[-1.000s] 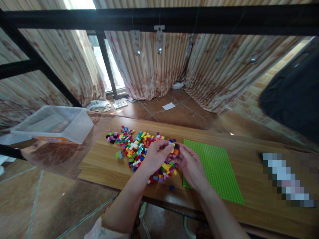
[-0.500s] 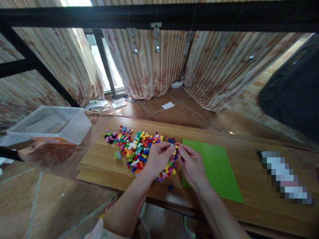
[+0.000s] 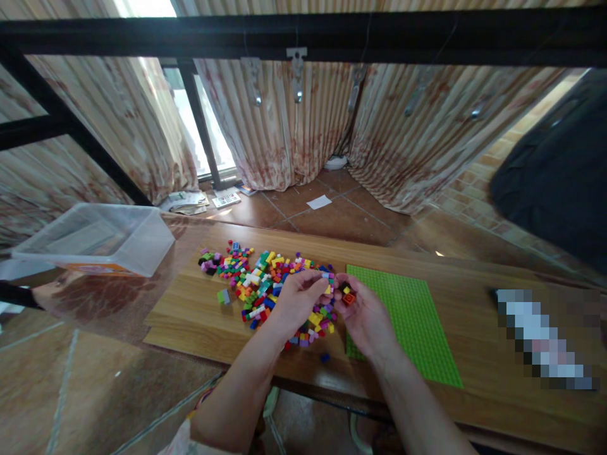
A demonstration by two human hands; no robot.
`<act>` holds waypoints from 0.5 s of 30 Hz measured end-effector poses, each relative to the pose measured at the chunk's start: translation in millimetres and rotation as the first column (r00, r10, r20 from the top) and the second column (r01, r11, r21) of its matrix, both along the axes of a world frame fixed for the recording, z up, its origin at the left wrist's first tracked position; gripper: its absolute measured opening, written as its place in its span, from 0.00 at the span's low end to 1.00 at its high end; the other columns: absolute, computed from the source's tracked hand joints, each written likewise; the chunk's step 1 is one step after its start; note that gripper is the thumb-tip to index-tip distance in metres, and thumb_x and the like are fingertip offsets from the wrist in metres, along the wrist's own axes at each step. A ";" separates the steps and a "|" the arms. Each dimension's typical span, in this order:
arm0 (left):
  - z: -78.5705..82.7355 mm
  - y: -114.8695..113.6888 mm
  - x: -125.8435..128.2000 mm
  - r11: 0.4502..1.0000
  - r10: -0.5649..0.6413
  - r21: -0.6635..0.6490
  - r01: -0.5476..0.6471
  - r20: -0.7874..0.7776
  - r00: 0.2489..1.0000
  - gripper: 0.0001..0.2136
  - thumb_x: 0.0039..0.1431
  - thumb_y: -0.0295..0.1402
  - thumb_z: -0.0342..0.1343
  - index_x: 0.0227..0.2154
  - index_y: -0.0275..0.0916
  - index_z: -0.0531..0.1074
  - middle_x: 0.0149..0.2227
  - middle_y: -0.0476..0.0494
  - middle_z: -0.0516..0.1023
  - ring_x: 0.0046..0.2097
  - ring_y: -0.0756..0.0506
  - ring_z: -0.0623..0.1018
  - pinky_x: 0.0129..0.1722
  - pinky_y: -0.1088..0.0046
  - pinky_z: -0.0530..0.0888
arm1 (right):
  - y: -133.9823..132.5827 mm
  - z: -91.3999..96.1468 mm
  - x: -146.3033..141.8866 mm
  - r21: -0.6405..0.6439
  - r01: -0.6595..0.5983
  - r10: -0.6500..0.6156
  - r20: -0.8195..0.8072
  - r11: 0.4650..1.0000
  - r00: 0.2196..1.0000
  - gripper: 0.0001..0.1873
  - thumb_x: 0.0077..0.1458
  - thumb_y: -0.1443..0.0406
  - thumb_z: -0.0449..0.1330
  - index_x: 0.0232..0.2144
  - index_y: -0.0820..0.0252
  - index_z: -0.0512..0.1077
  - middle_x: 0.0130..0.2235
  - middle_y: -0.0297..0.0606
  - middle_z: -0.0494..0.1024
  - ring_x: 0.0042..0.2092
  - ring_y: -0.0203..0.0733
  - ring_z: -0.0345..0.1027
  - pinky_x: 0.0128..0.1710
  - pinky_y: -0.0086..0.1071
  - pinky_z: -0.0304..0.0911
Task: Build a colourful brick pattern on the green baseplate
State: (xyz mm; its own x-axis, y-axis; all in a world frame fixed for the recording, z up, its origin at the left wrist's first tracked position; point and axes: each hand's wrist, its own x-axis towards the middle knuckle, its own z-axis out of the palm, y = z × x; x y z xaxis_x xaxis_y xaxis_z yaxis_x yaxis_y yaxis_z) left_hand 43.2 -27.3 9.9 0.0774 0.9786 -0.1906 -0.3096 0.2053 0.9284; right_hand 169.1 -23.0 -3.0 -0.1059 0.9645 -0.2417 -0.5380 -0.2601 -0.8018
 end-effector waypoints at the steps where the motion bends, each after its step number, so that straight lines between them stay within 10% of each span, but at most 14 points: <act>1: -0.3 0.4 -0.4 1.000 -0.004 0.010 0.004 -0.023 1.000 0.09 0.50 0.36 0.60 0.30 0.34 0.75 0.27 0.47 0.76 0.28 0.51 0.74 0.32 0.76 0.73 | -0.6 0.6 -0.9 0.004 -0.004 0.004 0.017 1.000 1.000 0.10 0.47 0.57 0.63 0.29 0.58 0.75 0.28 0.32 0.73 0.26 0.31 0.62 0.22 0.24 0.58; 8: -6.4 3.7 -4.0 0.985 -0.058 0.148 0.093 -0.225 0.973 0.08 0.55 0.33 0.53 0.30 0.36 0.76 0.26 0.49 0.76 0.27 0.51 0.73 0.29 0.77 0.71 | -2.1 -3.2 -9.9 0.041 0.022 -0.031 0.252 0.999 0.967 0.17 0.40 0.55 0.68 0.31 0.59 0.75 0.22 0.29 0.69 0.22 0.29 0.56 0.18 0.24 0.51; 15: -10.2 4.4 -0.2 1.000 0.005 0.024 -0.004 -0.078 0.997 0.09 0.54 0.31 0.52 0.35 0.36 0.76 0.25 0.48 0.75 0.27 0.51 0.74 0.29 0.75 0.73 | -0.5 -5.2 -8.3 0.030 0.050 -0.055 0.202 0.998 0.978 0.17 0.40 0.55 0.68 0.30 0.60 0.75 0.22 0.29 0.70 0.21 0.28 0.55 0.18 0.24 0.49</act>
